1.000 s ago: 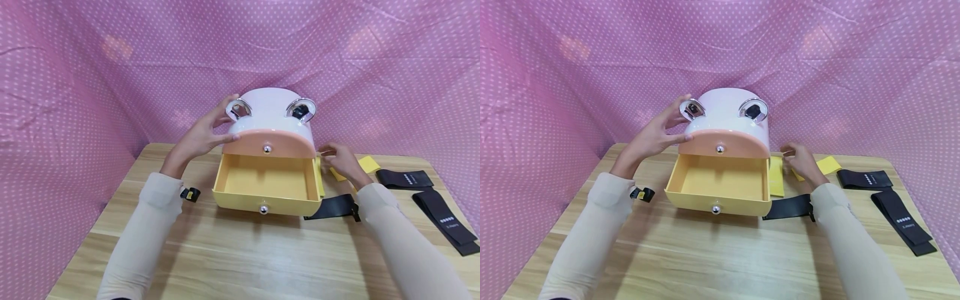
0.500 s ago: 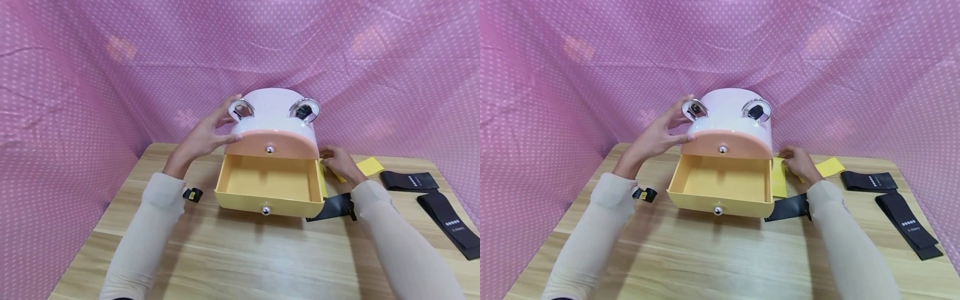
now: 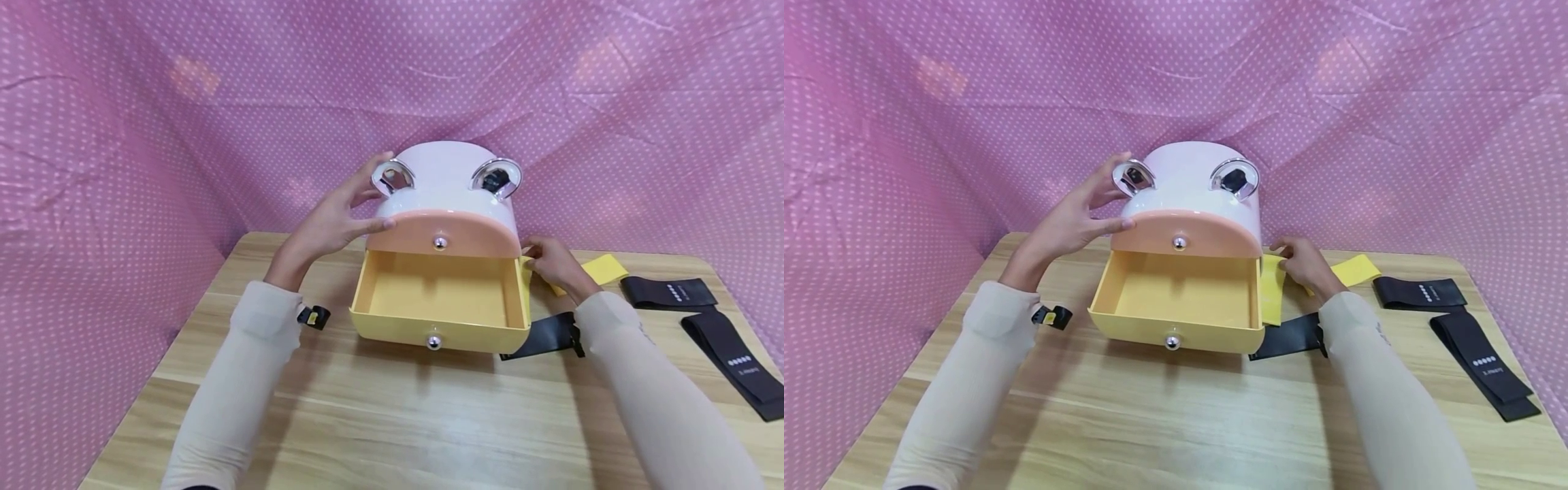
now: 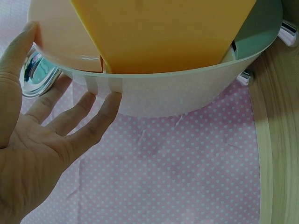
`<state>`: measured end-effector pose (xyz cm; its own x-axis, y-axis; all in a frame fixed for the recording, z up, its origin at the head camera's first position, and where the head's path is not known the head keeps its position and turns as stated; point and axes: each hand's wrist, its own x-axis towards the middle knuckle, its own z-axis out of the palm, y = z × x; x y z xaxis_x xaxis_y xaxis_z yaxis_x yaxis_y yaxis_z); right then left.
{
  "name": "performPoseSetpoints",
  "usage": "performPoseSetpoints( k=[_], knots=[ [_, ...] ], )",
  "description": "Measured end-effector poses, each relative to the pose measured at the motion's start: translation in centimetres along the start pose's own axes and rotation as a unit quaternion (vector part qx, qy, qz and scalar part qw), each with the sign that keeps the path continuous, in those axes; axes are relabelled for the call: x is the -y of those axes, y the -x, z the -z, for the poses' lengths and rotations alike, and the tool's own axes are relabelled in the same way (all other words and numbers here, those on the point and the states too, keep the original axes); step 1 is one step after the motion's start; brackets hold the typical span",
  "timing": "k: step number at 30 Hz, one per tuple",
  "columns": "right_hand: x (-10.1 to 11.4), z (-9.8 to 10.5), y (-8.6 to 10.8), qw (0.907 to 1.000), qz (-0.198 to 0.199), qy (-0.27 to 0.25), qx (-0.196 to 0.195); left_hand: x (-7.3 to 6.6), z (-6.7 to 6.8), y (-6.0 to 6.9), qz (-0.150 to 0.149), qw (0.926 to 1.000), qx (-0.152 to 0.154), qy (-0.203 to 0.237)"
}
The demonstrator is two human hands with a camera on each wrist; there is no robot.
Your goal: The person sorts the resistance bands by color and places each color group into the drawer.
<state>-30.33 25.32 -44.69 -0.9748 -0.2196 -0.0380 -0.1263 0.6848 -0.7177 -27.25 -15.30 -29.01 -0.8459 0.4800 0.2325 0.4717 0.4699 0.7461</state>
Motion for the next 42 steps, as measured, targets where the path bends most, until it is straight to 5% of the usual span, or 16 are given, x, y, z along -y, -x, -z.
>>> performPoseSetpoints(
  k=[11,28,42],
  knots=[
    [1.1,1.8,1.2,0.9984,0.006,0.04,0.039,-0.2,0.0,0.1,0.001,1.0,0.004,0.0],
    [2.5,3.9,3.6,0.9965,0.024,0.02,0.078,-0.2,0.1,0.0,0.008,0.9999,0.002,-0.006],
    [6.5,6.6,6.9,0.9982,0.031,0.038,0.034,-0.1,0.1,0.0,0.006,1.0,0.006,-0.002]
  ],
)
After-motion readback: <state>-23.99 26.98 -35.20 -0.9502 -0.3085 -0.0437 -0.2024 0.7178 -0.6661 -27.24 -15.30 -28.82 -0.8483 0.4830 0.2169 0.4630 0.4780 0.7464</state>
